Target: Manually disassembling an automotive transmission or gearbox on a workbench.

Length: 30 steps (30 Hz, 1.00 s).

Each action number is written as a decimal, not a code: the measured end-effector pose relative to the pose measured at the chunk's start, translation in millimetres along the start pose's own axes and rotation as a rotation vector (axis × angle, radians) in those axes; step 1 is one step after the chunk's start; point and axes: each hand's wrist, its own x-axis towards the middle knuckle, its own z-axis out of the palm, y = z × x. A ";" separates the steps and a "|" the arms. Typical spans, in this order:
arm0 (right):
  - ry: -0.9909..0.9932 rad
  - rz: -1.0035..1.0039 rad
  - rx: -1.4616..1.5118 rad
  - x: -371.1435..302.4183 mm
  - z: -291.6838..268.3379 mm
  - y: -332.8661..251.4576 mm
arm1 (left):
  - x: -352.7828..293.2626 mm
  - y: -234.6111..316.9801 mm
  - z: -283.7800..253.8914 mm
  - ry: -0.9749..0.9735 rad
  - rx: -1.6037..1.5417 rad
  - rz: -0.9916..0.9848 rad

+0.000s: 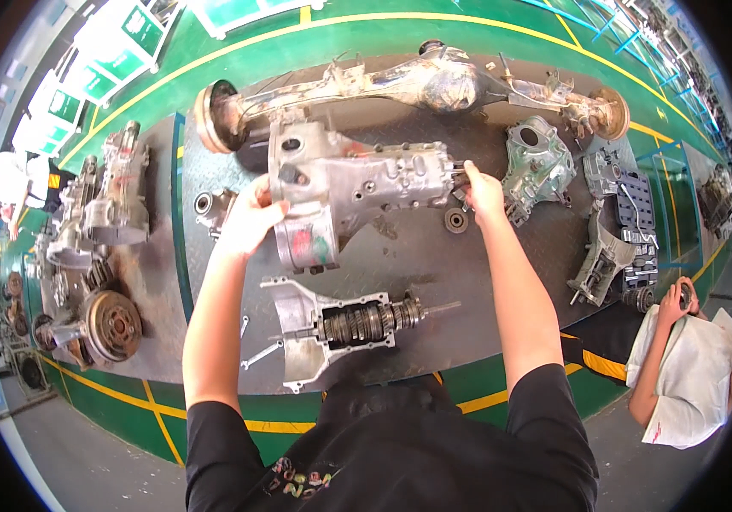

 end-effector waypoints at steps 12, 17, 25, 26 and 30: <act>-0.023 0.193 -0.421 96.2 24.0 92.9 | 49.6 -93.7 -24.7 0.068 0.104 -0.167; -0.017 0.230 -0.412 117.0 35.2 117.1 | 62.6 -115.8 -42.3 0.101 0.134 -0.196; -0.025 0.253 -0.404 119.7 52.9 130.0 | 63.9 -133.2 -67.3 0.079 0.129 -0.261; -0.023 0.256 -0.415 117.9 54.9 130.4 | 63.4 -134.2 -71.6 0.088 0.137 -0.269; -0.036 0.233 -0.489 124.1 61.6 140.9 | 59.2 -149.7 -89.0 0.093 0.105 -0.292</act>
